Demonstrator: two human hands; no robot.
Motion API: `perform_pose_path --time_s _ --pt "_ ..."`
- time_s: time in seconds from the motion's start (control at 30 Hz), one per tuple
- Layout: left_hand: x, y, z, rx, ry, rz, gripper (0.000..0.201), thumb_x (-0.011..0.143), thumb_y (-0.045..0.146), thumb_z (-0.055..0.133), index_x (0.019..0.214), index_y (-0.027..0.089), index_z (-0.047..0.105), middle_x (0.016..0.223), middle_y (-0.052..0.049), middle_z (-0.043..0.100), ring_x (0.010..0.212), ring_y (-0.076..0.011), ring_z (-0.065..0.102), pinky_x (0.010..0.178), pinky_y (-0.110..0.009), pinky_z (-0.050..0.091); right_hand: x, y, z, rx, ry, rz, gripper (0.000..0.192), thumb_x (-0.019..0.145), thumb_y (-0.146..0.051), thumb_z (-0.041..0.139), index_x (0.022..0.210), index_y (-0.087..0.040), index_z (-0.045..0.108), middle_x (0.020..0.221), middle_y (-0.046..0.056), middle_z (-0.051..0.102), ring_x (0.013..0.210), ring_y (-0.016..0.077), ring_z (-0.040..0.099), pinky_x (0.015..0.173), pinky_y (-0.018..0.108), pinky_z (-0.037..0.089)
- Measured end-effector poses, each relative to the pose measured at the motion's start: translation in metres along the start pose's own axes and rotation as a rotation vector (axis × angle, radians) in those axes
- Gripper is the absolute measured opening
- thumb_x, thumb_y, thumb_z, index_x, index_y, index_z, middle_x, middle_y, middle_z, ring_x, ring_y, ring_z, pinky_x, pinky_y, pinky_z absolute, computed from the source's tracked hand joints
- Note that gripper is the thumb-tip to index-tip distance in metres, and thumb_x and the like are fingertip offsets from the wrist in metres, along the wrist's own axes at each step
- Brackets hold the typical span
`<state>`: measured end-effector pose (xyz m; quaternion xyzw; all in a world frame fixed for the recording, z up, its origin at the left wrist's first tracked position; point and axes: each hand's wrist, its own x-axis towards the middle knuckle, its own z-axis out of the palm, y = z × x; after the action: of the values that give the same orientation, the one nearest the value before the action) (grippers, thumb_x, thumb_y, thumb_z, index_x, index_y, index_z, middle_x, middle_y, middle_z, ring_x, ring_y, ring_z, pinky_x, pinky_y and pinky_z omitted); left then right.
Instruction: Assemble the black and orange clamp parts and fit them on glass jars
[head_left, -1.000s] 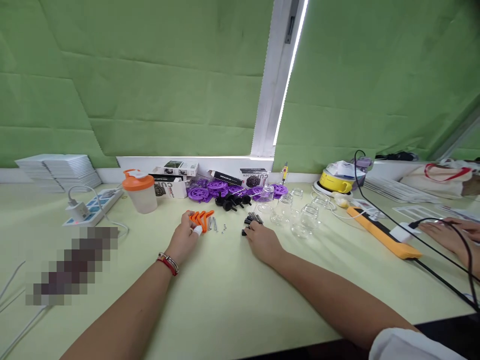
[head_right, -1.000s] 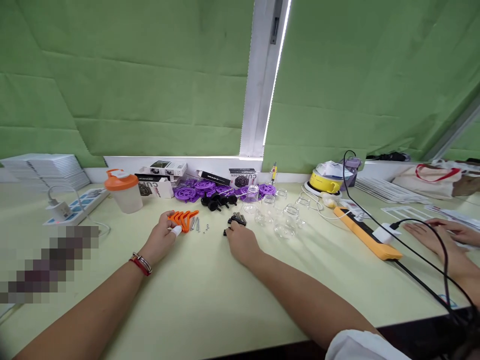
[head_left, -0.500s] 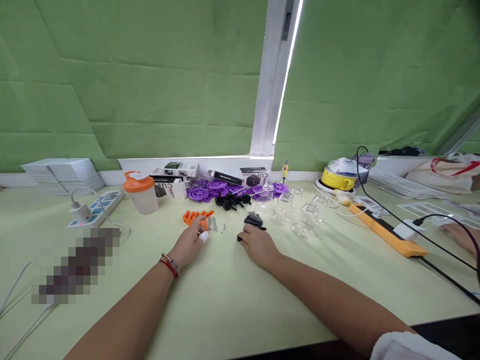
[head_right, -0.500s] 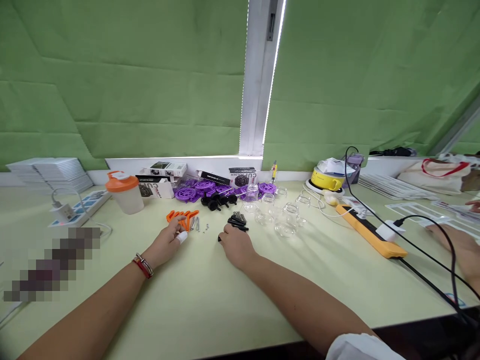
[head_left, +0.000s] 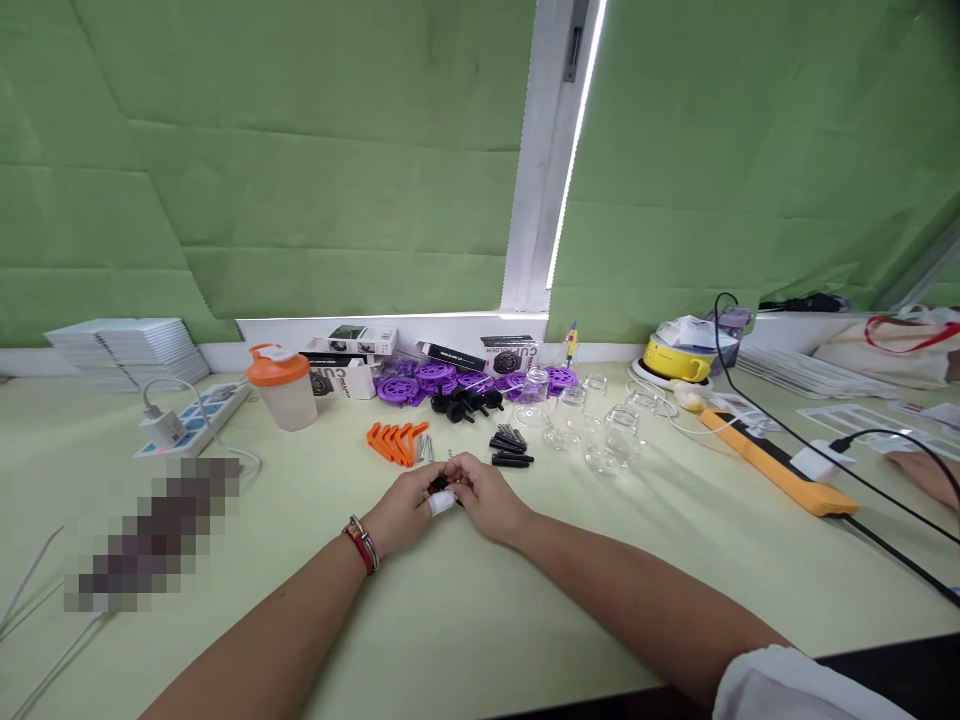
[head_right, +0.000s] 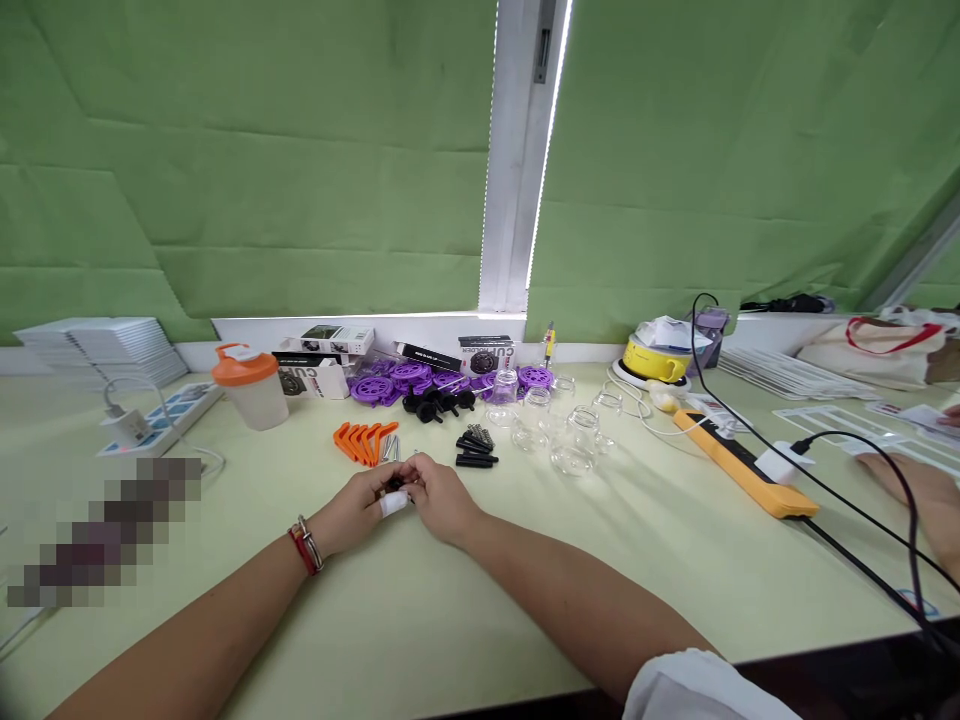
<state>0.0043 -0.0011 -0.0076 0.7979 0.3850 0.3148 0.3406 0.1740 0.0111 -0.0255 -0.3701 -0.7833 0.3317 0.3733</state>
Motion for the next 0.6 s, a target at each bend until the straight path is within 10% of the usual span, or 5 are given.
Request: perform_pose_path --time_s 0.27,0.6 --pt "0.002 -0.007 0.004 -0.045 0.125 -0.088 0.02 0.077 0.032 0.057 0.09 0.017 0.06 0.082 -0.004 0.063 0.075 -0.0157 0.055 0.068 -0.027 0.043 0.002 0.011 -0.001 0.073 -0.052 0.043 0.014 0.081 -0.016 0.046 0.091 -0.019 0.056 0.069 -0.002 0.054 0.063 0.011 0.05 0.061 0.023 0.041" --pt "-0.001 -0.005 0.001 0.011 0.219 -0.121 0.016 0.074 0.028 0.057 0.085 0.017 0.062 0.074 -0.002 0.057 0.065 -0.013 0.05 0.062 -0.026 0.043 0.023 0.053 -0.073 -0.597 0.213 0.151 0.031 0.082 -0.006 0.04 0.091 -0.016 0.068 0.097 0.008 0.062 0.093 0.0186 0.052 0.086 0.031 0.039"
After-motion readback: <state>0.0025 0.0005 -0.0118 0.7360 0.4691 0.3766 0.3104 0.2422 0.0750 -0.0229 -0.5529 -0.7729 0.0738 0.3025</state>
